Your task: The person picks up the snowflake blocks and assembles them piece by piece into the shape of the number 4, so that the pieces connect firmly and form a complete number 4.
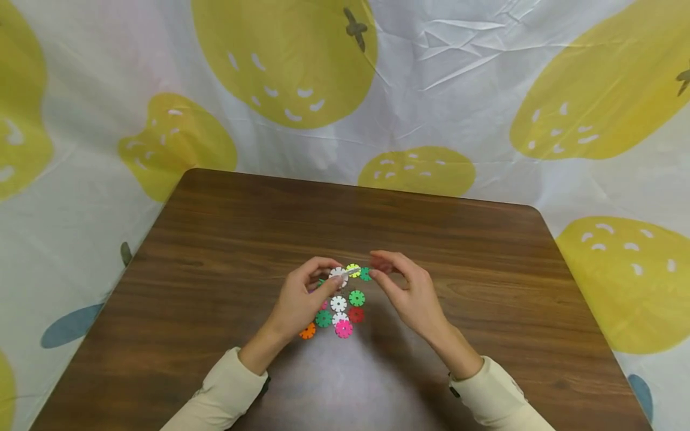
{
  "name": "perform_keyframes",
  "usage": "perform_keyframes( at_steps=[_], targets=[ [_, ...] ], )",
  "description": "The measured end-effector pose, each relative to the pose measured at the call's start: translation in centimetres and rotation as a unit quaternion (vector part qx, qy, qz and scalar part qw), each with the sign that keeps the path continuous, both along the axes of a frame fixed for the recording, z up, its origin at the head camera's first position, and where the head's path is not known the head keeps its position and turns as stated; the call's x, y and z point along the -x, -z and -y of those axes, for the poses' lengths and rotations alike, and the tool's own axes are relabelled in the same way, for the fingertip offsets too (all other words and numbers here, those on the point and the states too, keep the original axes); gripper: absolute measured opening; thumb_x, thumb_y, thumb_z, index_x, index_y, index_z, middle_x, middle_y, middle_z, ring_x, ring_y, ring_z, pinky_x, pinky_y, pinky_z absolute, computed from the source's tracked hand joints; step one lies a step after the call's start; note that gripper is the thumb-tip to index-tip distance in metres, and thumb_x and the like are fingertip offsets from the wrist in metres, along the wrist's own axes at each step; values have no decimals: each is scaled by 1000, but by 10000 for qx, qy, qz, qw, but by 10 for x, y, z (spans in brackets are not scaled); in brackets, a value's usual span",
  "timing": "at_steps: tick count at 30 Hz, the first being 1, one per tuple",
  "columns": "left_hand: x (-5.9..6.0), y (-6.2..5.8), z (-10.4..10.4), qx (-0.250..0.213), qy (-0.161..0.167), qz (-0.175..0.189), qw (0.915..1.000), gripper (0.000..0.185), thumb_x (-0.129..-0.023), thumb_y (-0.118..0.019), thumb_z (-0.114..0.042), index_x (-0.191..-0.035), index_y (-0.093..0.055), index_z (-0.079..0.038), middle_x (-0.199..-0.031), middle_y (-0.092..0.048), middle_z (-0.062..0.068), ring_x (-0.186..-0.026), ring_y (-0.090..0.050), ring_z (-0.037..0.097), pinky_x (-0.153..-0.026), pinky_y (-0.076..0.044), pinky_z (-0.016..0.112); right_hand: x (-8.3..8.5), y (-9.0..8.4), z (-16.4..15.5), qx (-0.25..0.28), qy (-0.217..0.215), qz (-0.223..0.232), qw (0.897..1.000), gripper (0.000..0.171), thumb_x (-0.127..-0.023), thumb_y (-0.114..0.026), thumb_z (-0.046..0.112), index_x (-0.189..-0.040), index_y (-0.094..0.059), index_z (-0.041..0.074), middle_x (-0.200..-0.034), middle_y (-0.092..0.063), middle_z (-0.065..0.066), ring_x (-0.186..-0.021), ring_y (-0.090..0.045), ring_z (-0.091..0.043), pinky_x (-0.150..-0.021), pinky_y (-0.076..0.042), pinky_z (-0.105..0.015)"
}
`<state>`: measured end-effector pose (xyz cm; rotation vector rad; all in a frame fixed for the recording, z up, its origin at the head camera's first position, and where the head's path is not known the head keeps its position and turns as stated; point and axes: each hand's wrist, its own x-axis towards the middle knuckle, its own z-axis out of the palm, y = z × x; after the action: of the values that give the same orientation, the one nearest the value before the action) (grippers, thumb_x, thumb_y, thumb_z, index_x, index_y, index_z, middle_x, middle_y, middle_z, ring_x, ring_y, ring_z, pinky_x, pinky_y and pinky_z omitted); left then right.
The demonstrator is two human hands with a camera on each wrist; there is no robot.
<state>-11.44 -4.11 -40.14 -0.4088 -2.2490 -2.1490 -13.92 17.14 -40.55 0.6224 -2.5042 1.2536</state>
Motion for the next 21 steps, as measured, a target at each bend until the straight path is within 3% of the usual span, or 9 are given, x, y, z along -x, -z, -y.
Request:
perform_keyframes(
  at_steps=[4, 7, 10, 15, 21],
  targets=[
    [0, -1, -1, -122, 35, 97, 9999, 23, -87, -61, -12, -108, -59, -3, -95, -64, 14, -84, -62, 32, -72, -54, 29, 3, 5, -1, -110, 96, 420, 9990, 34, -84, -66, 27, -117, -58, 26, -95, -65, 8, -87, -60, -5, -76, -51, -31],
    [-1, -2, -2, -125, 26, 161, 9998, 24, -87, -62, -12, -109, -58, -3, -96, -64, 13, -81, -63, 27, -71, -55, 34, 5, 10, -2, -119, 144, 624, 9979, 34, -84, -66, 26, -116, -58, 25, -97, -64, 8, -89, -60, -7, -73, -53, -30],
    [-1, -2, -2, -86, -13, 182, 9998, 23, -87, -62, -13, -108, -59, -5, -96, -64, 12, -80, -62, 21, -72, -54, 34, 7, 15, -4, -216, 229, 651, 9974, 33, -83, -68, 25, -115, -60, 24, -99, -64, 8, -92, -60, -10, -72, -53, -26],
    [-3, -4, -3, 14, -88, 152, 9998, 21, -86, -63, -14, -106, -60, -10, -96, -65, 9, -84, -61, 19, -73, -52, 26, 12, 26, -7, -369, 209, 654, 9970, 32, -82, -68, 20, -113, -61, 17, -100, -65, -1, -94, -60, -16, -74, -54, -34],
    [-2, -6, -6, 79, -122, 59, 9999, 21, -86, -63, -13, -106, -61, -10, -98, -66, 7, -89, -61, 16, -78, -51, 29, 18, 34, -11, -387, 90, 604, 9974, 31, -83, -67, 16, -112, -61, 9, -100, -65, -9, -91, -61, -20, -74, -54, -35]
  ],
)
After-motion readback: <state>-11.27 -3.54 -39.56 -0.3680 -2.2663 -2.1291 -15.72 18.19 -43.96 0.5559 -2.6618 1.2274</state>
